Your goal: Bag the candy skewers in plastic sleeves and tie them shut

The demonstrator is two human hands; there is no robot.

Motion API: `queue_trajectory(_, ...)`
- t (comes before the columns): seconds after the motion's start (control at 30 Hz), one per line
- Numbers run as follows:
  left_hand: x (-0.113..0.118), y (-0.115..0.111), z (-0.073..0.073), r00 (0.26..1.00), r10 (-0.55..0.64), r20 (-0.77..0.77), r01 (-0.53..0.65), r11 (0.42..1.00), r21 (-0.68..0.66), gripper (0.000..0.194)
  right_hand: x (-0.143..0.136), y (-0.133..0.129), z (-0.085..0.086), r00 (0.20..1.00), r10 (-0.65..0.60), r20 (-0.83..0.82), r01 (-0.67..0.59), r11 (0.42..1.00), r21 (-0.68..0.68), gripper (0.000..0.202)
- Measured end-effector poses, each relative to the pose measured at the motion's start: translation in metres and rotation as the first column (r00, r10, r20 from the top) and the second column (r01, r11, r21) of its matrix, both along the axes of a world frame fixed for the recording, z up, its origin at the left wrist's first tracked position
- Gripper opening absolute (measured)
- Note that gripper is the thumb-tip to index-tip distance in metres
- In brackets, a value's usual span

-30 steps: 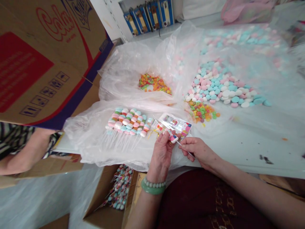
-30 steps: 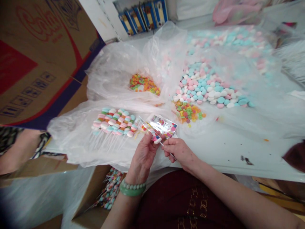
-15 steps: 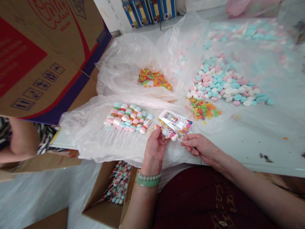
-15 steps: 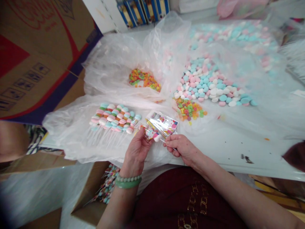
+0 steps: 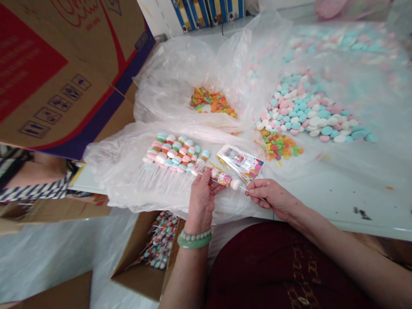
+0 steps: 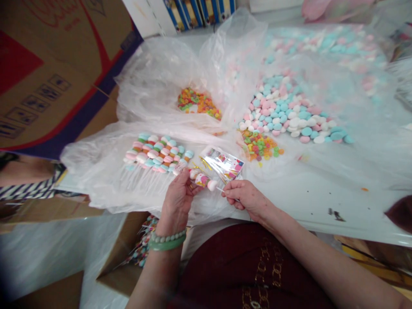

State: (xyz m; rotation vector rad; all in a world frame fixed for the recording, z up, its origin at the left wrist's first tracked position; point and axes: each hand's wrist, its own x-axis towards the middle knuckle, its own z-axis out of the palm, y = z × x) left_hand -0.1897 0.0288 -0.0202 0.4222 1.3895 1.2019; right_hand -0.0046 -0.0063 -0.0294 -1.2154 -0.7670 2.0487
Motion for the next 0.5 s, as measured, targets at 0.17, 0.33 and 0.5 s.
queue_trajectory(0.17,0.007,-0.004,-0.001,0.997,-0.055,0.047,0.054,0.998,0.035,0.021,-0.002,-0.001,-0.003,0.999,-0.004,0.050,0.002,0.999,0.036,0.018)
queue_trajectory(0.33,0.018,-0.006,-0.002,0.993,-0.077,0.087,0.072,0.996,0.061,0.026,-0.003,-0.006,-0.007,0.910,-0.051,0.410,-0.099,0.936,0.337,0.014)
queue_trajectory(0.5,0.020,-0.002,-0.002,0.974,0.063,0.216,-0.088,0.990,0.110,0.014,-0.003,-0.013,-0.006,0.727,-0.195,0.658,-0.368,0.699,0.614,0.020)
